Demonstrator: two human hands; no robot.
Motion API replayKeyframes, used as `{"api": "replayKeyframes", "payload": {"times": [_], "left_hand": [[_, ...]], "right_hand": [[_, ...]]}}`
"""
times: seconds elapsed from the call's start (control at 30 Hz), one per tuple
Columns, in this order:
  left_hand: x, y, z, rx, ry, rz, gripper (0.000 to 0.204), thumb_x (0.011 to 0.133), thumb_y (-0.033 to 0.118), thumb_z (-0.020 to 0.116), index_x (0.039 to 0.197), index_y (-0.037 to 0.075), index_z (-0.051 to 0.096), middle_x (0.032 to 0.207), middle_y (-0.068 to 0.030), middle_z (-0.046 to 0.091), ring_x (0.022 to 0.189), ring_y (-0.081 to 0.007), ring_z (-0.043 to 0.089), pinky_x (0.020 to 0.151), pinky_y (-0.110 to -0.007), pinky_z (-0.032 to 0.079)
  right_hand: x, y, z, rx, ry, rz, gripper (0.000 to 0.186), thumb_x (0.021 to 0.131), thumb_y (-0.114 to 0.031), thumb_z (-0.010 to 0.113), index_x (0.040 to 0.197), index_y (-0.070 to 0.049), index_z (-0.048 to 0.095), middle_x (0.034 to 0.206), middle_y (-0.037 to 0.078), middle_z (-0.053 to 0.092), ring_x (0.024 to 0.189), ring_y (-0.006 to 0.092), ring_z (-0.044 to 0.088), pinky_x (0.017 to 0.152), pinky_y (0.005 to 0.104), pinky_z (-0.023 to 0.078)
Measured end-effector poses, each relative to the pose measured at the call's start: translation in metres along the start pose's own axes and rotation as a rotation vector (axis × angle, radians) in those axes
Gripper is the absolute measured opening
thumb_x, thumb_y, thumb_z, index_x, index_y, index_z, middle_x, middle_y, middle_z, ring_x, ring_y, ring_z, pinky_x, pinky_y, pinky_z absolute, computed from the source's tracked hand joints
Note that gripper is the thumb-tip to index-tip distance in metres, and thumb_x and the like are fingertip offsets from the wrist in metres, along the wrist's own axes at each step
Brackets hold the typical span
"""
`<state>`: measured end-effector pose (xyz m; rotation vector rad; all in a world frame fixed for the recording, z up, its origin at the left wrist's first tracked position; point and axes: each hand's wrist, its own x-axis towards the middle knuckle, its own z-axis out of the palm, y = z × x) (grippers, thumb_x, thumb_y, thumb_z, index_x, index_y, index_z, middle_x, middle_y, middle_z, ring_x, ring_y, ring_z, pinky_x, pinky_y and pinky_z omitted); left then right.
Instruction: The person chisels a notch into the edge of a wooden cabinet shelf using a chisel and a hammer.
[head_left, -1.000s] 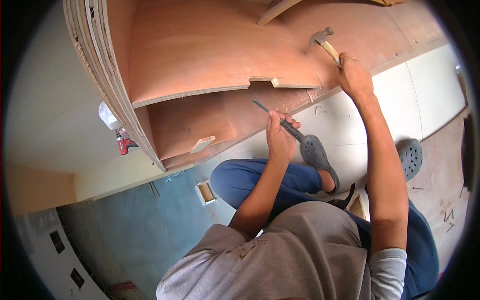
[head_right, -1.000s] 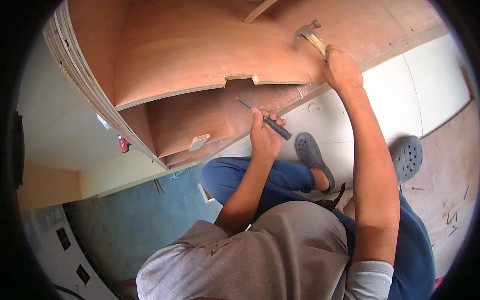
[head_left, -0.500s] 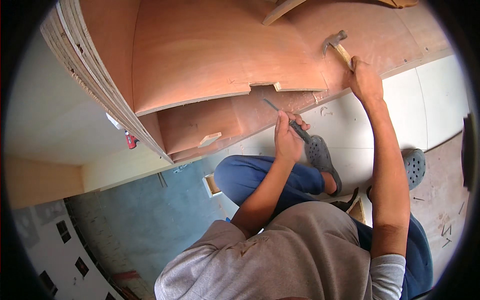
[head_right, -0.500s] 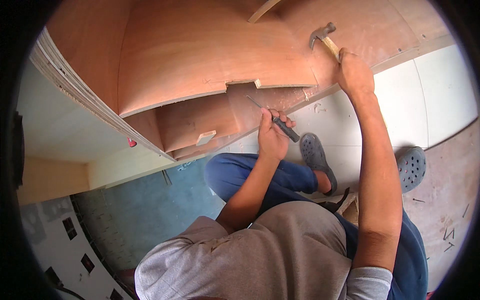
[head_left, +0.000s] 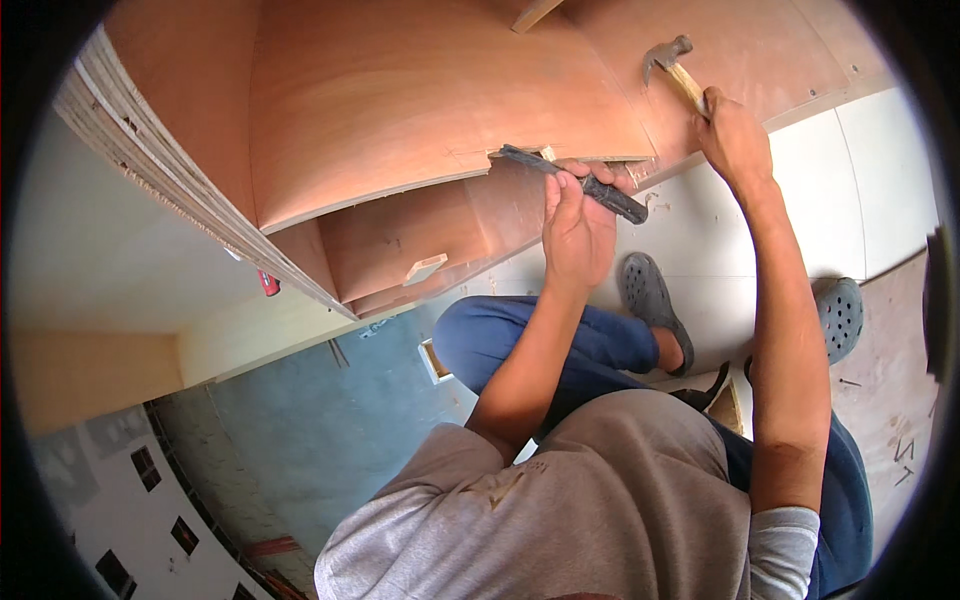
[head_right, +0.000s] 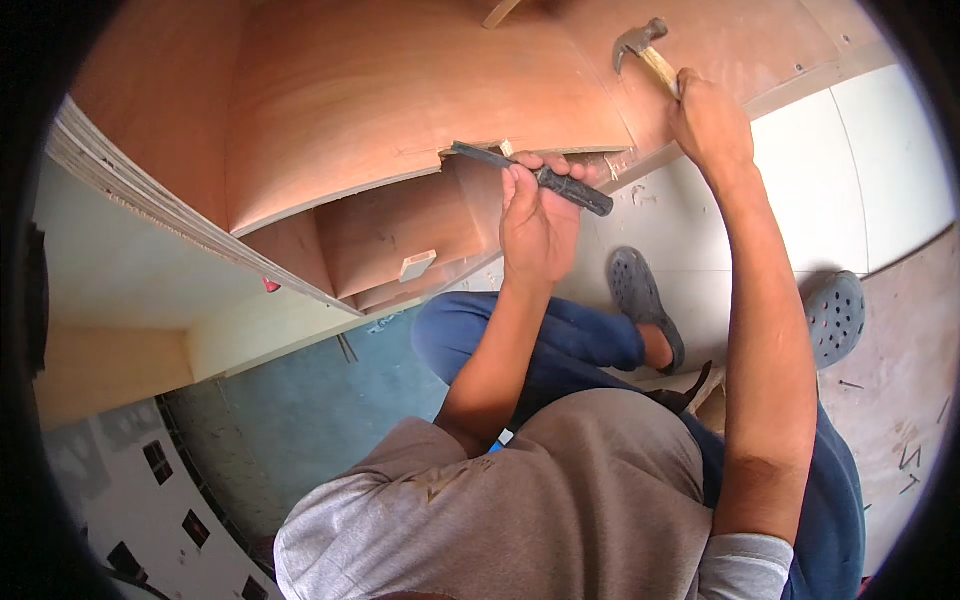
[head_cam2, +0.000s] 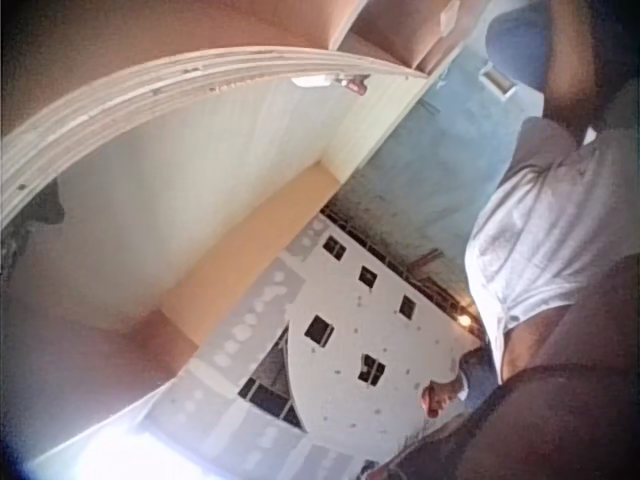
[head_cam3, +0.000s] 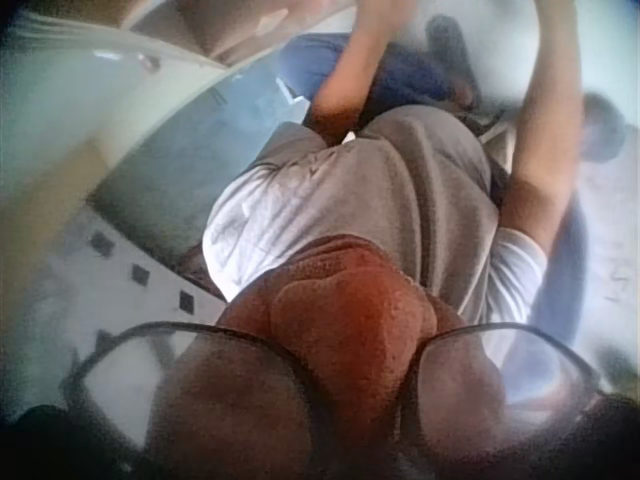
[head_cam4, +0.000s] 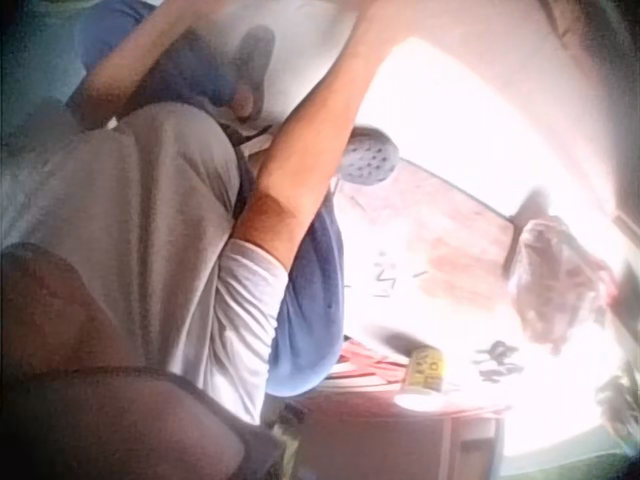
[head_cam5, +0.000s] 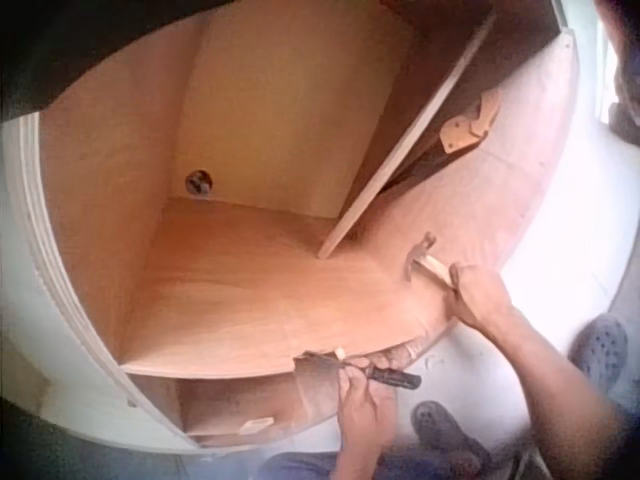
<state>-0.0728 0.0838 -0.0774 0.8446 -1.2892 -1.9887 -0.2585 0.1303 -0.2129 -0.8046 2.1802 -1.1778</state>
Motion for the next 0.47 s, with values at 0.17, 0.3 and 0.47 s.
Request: {"api": "replayKeyframes", "payload": {"times": [0.17,0.3,0.47], "left_hand": [[0.000,-0.008,-0.008,0.027,-0.007,0.029,0.021,0.110,0.032,0.045,0.112,0.012,0.051,0.104,-0.0090,0.057,0.102,-0.0276,0.057,0.103,-0.050,0.044],[0.000,-0.005,-0.007,0.044,-0.012,0.055,0.022,0.110,0.035,0.042,0.110,0.014,0.050,0.102,-0.0073,0.056,0.100,-0.0265,0.057,0.104,-0.054,0.044],[-0.010,0.007,-0.024,0.060,-0.154,-0.010,0.026,0.110,0.039,0.042,0.111,0.014,0.050,0.099,-0.0086,0.057,0.103,-0.0263,0.059,0.103,-0.055,0.043]], "right_hand": [[-0.001,0.004,0.002,0.013,0.012,0.009,0.021,0.089,-0.013,0.053,0.103,0.000,0.062,0.094,0.025,0.070,0.090,0.0443,0.067,0.079,0.0542,0.052],[-0.001,0.001,0.000,0.018,0.012,0.009,0.022,0.089,-0.014,0.053,0.104,0.000,0.063,0.094,0.026,0.070,0.090,0.0443,0.067,0.079,0.0547,0.052],[0.000,0.004,0.003,-0.009,0.016,0.008,0.024,0.089,-0.017,0.057,0.106,-0.002,0.064,0.095,0.024,0.071,0.091,0.0441,0.068,0.081,0.0540,0.053]]}}
